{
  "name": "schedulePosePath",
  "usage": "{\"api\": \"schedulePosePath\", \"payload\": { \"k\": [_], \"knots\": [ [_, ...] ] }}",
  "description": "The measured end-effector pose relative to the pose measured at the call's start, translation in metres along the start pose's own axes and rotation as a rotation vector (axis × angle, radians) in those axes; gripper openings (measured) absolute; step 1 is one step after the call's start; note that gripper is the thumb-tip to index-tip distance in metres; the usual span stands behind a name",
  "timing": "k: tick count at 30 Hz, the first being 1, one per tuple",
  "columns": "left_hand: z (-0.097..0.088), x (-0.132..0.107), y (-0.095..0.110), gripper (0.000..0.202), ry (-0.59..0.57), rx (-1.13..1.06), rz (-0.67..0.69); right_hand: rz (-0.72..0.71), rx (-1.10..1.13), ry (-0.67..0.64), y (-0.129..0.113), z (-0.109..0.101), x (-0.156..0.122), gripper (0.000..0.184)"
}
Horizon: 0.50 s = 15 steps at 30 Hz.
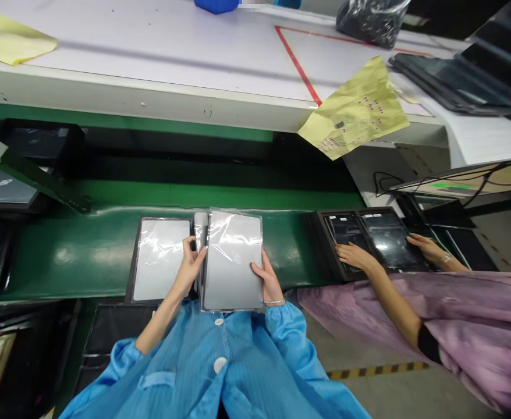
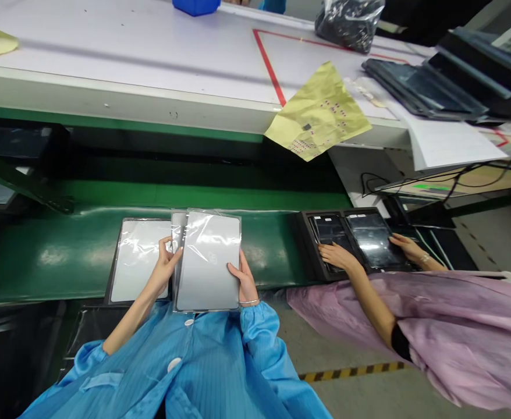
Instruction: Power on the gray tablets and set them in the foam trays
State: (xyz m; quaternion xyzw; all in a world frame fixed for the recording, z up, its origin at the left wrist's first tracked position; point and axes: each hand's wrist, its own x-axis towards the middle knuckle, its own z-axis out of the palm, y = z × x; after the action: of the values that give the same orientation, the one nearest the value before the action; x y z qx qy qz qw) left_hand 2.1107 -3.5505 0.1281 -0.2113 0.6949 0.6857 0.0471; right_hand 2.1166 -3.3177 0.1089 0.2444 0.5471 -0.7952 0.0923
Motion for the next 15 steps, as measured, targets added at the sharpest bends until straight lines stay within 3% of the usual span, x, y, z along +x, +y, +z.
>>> {"api": "schedulePosePath", "payload": {
  "k": [3,6,10,15],
  "knots": [
    [-0.002,0.000,0.002,0.061,0.029,-0.076,-0.022,-0.030,0.008,-0.023,-0.003,0.008,0.001,0.083],
    [-0.018,0.004,0.002,0.068,0.135,-0.114,-0.037,-0.051,0.011,-0.024,0.000,0.007,0.004,0.083],
    [-0.066,0.003,0.009,0.069,0.358,-0.122,-0.043,-0.049,0.006,0.035,0.006,-0.019,0.007,0.079],
    [-0.140,-0.015,0.022,0.051,0.563,-0.096,-0.059,-0.082,-0.017,0.161,-0.008,-0.082,0.021,0.081]
  ]
}}
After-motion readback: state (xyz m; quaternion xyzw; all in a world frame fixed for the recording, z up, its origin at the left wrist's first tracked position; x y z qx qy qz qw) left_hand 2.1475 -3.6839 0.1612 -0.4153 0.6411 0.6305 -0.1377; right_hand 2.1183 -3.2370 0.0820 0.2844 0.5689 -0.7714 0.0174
